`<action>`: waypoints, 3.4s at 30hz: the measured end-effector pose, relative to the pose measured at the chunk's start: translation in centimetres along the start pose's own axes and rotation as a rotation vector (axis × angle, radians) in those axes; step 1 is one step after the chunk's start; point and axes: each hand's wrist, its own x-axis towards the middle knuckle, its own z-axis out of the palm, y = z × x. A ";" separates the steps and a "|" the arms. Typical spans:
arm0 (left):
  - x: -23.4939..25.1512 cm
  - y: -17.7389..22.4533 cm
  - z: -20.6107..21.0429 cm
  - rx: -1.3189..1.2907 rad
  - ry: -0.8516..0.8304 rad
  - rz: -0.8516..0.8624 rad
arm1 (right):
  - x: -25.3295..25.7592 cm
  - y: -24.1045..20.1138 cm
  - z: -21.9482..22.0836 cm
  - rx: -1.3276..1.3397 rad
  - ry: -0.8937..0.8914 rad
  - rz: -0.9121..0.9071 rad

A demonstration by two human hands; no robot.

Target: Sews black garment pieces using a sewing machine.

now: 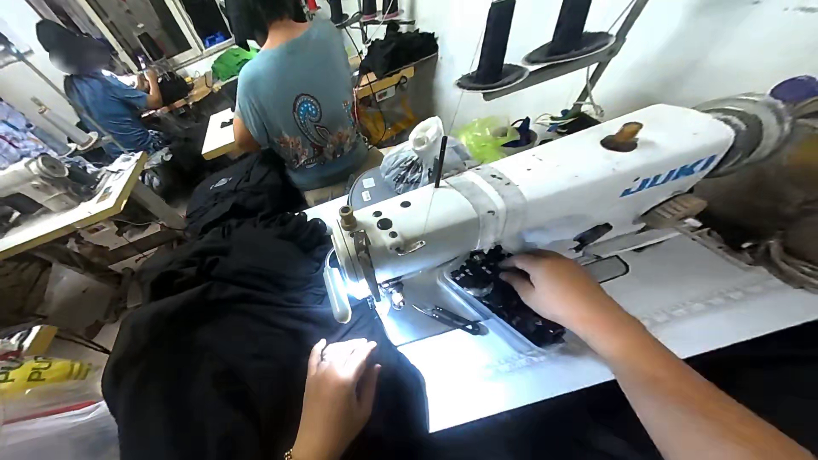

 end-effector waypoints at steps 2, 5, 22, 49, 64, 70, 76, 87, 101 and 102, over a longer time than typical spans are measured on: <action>0.2 0.6 0.5 -0.033 0.003 0.029 | 1.0 -0.4 0.4 0.023 -0.073 -0.063; 0.0 1.1 0.8 -0.061 0.013 0.044 | 1.5 -1.7 1.6 -0.042 -0.181 -0.136; -2.2 0.7 1.0 -0.130 0.008 0.010 | 1.2 -1.6 3.2 -0.236 -0.085 -0.179; -0.8 7.7 1.8 -1.342 0.044 -0.606 | -11.0 -9.7 7.7 0.845 -0.002 -0.215; -2.4 6.0 0.4 -1.149 0.080 -0.373 | -9.9 -11.2 5.7 1.163 -0.450 0.087; -2.5 5.8 0.5 -1.084 0.032 -0.459 | -10.7 -11.7 6.8 1.303 -0.434 0.213; -2.5 5.8 0.2 -1.036 0.008 -0.427 | -10.8 -11.8 6.7 1.310 -0.379 0.226; -2.2 6.9 0.9 -1.147 0.109 -0.619 | -12.0 -12.4 8.6 1.266 -0.268 0.215; -2.3 6.1 0.3 -1.203 0.041 -0.664 | -12.0 -11.5 9.1 0.838 0.077 -0.165; -2.3 6.1 0.2 -1.194 0.034 -0.660 | -11.8 -11.4 8.9 0.803 0.082 -0.202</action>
